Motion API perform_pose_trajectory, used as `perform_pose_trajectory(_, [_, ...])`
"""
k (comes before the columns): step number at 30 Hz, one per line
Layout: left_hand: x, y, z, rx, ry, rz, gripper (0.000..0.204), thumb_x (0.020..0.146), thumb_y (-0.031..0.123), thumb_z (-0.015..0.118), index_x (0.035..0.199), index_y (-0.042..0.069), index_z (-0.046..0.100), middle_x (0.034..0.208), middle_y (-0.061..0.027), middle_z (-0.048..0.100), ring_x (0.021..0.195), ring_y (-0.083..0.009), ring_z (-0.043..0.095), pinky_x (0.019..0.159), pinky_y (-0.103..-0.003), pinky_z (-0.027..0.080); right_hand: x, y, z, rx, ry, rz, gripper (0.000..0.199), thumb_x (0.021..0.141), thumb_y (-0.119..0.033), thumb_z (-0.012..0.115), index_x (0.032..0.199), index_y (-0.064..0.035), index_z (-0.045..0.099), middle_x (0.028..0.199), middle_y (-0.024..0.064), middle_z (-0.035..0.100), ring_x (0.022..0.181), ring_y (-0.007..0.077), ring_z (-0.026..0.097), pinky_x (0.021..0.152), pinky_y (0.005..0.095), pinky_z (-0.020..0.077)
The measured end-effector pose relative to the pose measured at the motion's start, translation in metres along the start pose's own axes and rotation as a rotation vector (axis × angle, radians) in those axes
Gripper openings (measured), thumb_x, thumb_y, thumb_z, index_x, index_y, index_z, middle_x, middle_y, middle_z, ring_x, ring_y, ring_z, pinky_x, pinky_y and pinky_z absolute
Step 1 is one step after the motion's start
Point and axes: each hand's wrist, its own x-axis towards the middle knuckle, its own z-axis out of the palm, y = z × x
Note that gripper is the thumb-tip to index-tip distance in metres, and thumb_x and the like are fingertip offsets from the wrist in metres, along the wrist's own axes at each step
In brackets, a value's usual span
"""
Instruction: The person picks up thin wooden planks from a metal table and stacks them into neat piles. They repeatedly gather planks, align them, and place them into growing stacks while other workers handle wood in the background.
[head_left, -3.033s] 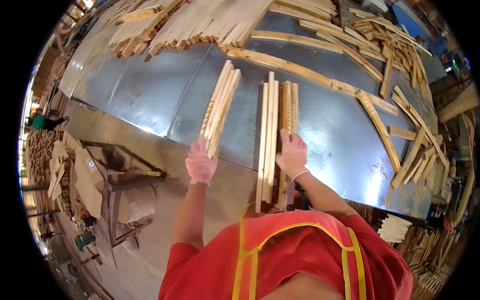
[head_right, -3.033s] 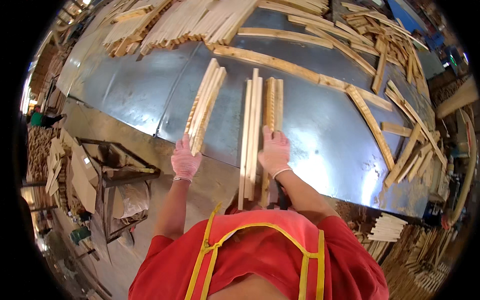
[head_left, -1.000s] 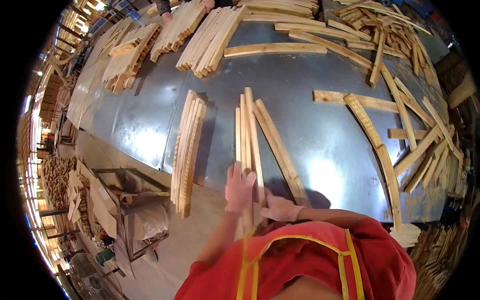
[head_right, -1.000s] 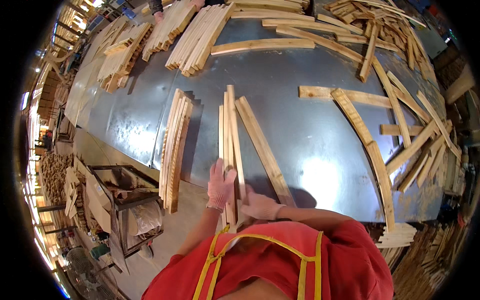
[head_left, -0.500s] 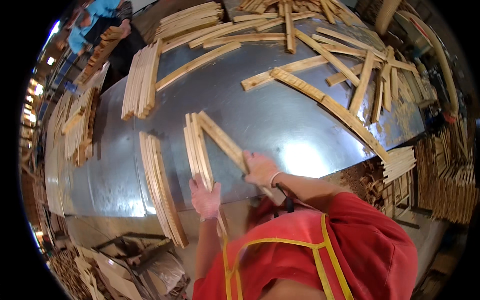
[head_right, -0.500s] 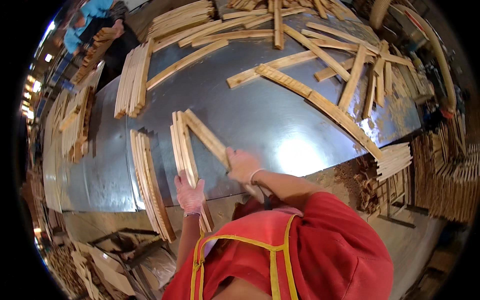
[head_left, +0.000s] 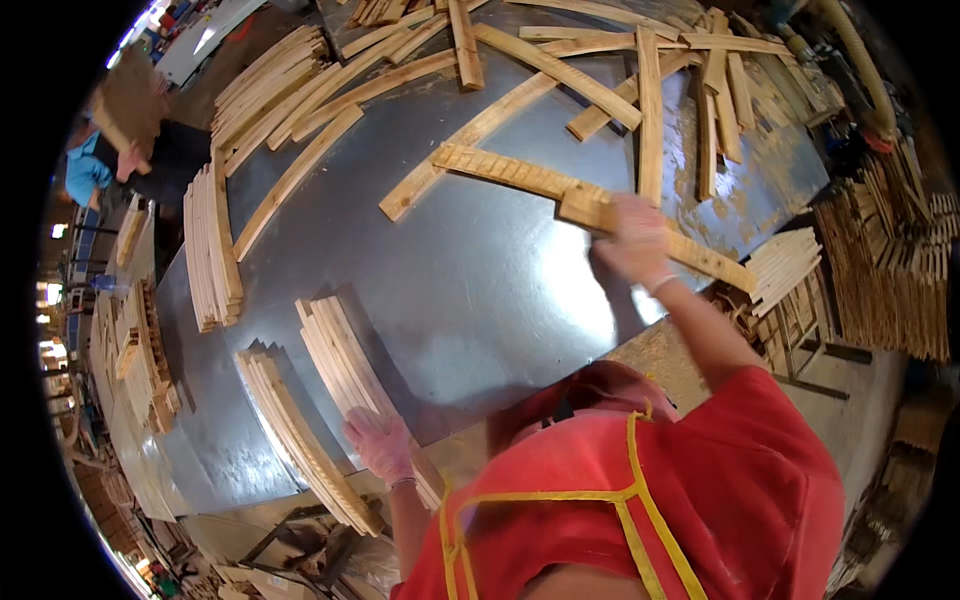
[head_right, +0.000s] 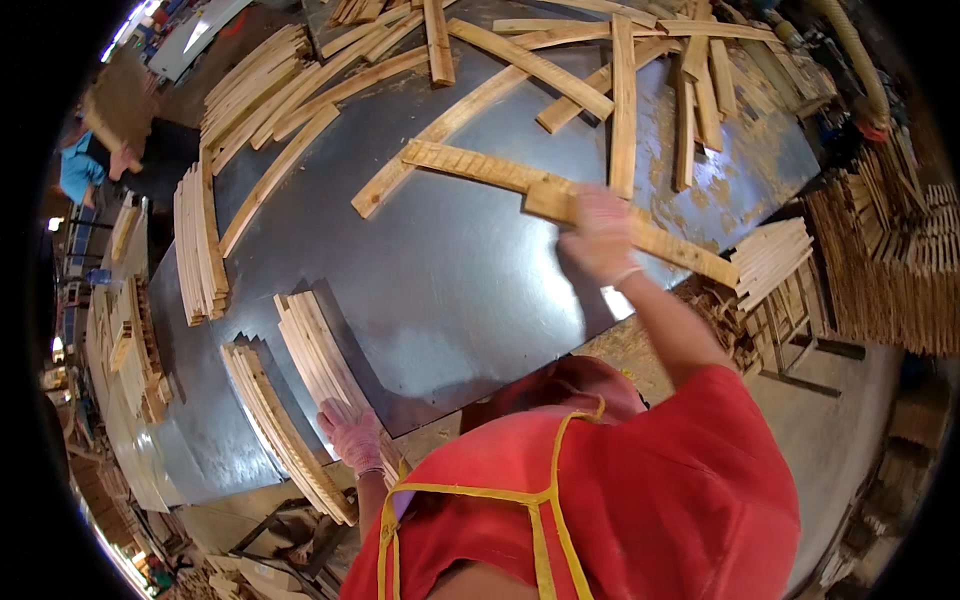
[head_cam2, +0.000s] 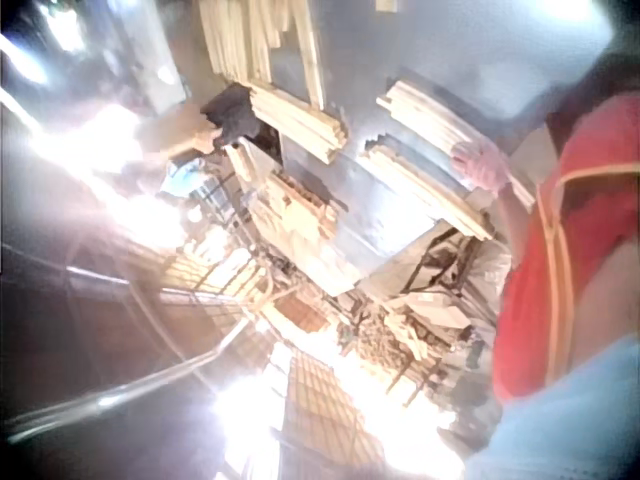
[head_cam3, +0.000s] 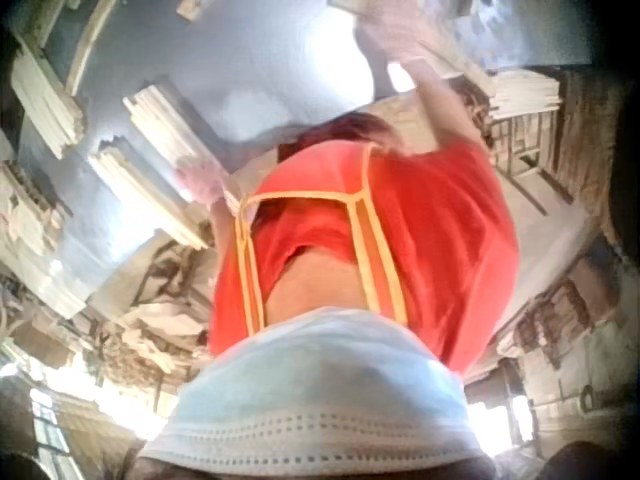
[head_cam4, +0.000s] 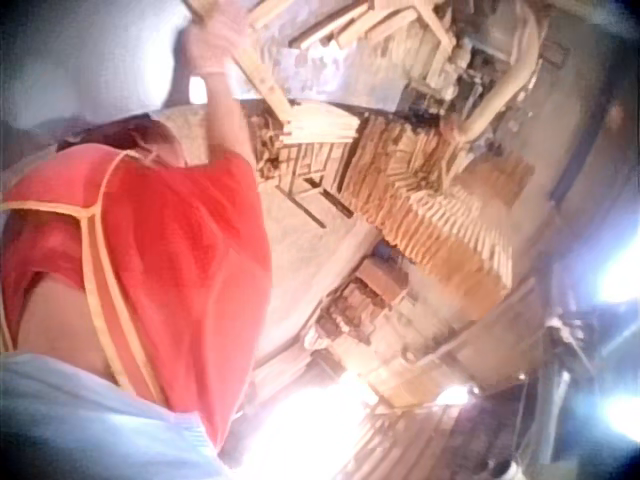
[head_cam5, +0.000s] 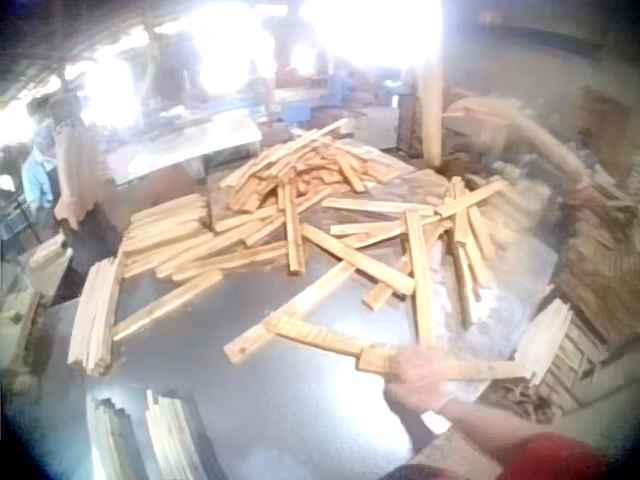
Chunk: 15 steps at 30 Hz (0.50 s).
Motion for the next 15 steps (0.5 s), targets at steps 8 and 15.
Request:
perform_pose_trajectory(8, [0.005, 0.026, -0.001, -0.006, 0.031, 0.038, 0.084, 0.077, 0.023, 0.078, 0.152, 0.008, 0.044, 0.145, -0.0230, 0.049, 0.126, -0.0494, 0.058, 0.103, -0.056, 0.052, -0.025, 0.053, -0.004, -0.267, -0.659, -0.134, 0.045, 0.084, -0.044, 0.078, 0.115, -0.0114, 0.073, 0.112, 0.0134, 0.073, 0.110, 0.0333, 0.069, 0.097, 0.0448, 0.0547])
perform_pose_trajectory(15, [0.001, 0.036, -0.017, 0.015, 0.034, 0.046, 0.078, 0.077, 0.025, 0.080, 0.147, 0.006, 0.049, 0.135, -0.0215, 0.055, 0.118, -0.0471, 0.060, 0.100, -0.055, 0.051, 0.062, -0.052, 0.031, 1.028, -0.638, 0.277, 0.047, 0.095, -0.029, 0.079, 0.131, 0.0005, 0.070, 0.112, 0.0070, 0.074, 0.102, 0.0177, 0.069, 0.092, 0.0326, 0.0559])
